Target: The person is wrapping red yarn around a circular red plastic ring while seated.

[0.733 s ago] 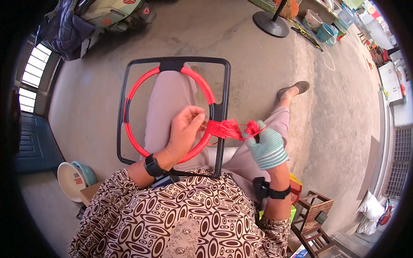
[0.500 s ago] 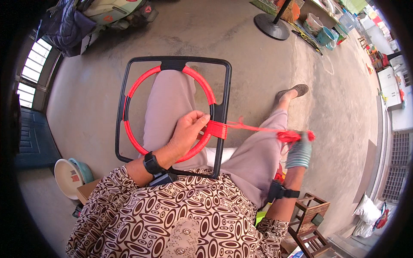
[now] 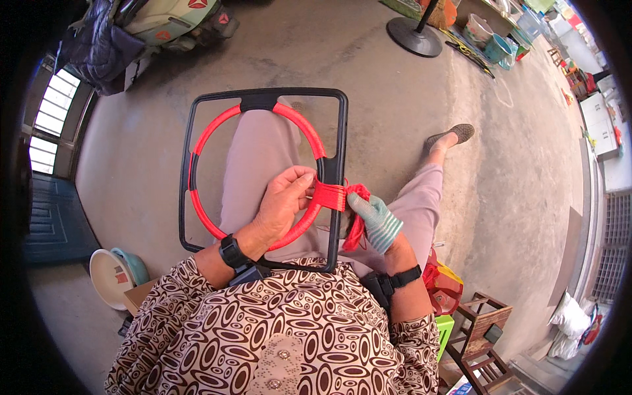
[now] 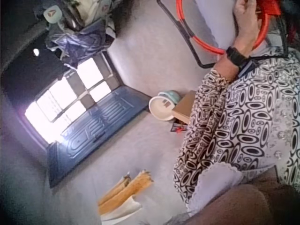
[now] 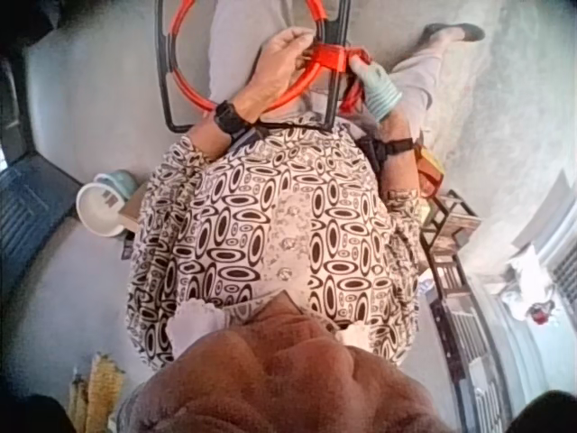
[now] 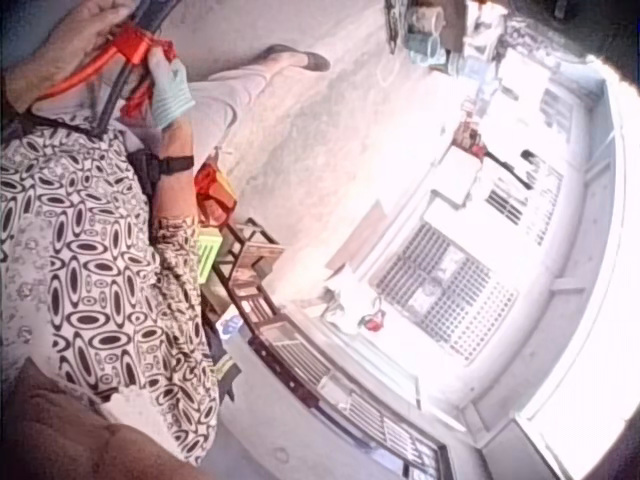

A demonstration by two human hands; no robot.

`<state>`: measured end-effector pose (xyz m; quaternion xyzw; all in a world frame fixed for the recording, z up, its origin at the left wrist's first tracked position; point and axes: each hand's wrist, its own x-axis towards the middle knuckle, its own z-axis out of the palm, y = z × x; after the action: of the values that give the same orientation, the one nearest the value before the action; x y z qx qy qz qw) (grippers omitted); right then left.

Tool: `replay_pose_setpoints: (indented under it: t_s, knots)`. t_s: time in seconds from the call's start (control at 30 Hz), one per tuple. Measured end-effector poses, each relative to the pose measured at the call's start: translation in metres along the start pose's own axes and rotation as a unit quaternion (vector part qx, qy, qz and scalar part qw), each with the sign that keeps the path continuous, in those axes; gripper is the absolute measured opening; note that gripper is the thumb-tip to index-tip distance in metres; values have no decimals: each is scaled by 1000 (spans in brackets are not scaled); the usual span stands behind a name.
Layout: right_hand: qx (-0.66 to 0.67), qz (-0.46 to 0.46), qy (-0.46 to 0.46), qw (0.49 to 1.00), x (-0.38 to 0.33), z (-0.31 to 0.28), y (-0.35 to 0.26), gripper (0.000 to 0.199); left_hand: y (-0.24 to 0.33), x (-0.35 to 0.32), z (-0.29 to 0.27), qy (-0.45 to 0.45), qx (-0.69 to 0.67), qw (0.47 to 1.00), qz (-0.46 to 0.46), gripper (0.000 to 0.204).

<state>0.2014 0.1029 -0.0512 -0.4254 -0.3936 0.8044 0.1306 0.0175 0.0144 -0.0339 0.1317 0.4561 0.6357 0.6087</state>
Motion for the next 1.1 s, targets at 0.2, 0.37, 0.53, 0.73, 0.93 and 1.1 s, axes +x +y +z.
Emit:
replay_pose_setpoints:
  t_s: [0.2,0.37,0.53,0.73,0.93,1.1]
  knots:
    - [234,-131,-1,963,-11,-4,-8,29,1,0,-1,4,50,999,-17,14]
    - [362,-188,-28,913,-3,5,-12,33,7,-2,2,-5,42,998,-40,15]
    - [407,-184,-66,892,4,-8,-9,32,6,-1,3,-18,44,998,-35,12]
    - [321,-134,-57,936,5,-19,2,32,0,1,2,-35,37,996,-69,10]
    - [45,-2,198,979,-5,-32,-23,31,5,3,1,-65,54,992,-94,11]
    - [-339,-194,363,846,-16,-27,-52,17,19,3,-1,-87,116,985,-93,14]
